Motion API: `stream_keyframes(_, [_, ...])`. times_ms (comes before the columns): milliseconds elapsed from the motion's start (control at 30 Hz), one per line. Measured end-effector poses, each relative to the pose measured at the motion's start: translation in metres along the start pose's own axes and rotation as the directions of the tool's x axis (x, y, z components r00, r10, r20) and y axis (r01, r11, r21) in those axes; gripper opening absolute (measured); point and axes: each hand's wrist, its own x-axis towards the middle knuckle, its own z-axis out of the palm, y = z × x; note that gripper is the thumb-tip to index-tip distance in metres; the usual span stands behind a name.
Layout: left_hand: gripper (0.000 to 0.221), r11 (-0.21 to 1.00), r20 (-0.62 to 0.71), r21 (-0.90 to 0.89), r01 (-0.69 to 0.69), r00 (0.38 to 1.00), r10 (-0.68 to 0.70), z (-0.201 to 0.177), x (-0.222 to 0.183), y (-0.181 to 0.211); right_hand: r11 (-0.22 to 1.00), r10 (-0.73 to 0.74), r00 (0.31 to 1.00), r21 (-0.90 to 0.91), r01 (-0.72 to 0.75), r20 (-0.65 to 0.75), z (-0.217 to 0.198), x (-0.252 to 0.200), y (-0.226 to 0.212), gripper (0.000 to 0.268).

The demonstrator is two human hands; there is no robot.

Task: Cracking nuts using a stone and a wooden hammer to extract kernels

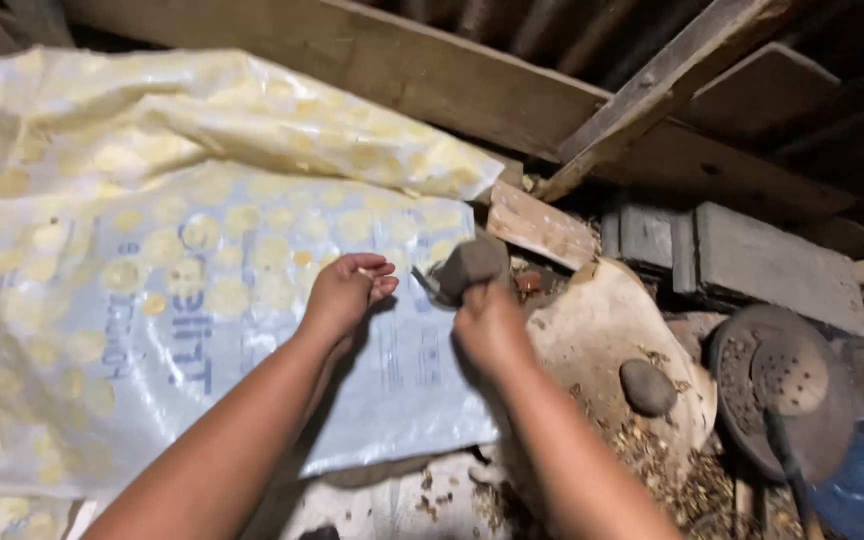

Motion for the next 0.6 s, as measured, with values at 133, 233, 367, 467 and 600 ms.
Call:
stream_keyframes(133, [0.029,0.986,0.023,0.166,0.010,1.000,-0.014,-0.008,-0.017,0.002,0.986,0.135,0.981,-0.112,-0.120,0.137,-0.045,0.026,-0.013,0.050])
stream_keyframes(233, [0.018,0.853,0.032,0.520,-0.046,0.999,0.034,-0.016,-0.016,-0.011,0.994,0.105,0.994,-0.024,-0.104,0.019,-0.021,0.006,-0.007,0.054])
stream_keyframes(367, [0.023,0.442,0.145,0.857,-0.265,0.947,0.286,0.004,-0.013,-0.011,0.965,-0.077,0.983,-0.261,0.032,-0.165,0.020,0.016,0.026,0.064])
stream_keyframes(467, [0.023,0.238,0.252,0.918,-0.316,0.931,0.262,0.027,-0.011,-0.021,0.989,0.113,0.993,-0.095,-0.110,0.027,-0.006,0.020,0.020,0.048])
stream_keyframes(600, [0.015,0.125,0.347,0.907,-0.403,0.880,0.324,0.054,-0.004,-0.029,0.988,0.151,0.985,0.051,-0.147,-0.087,-0.060,-0.010,-0.034,0.038])
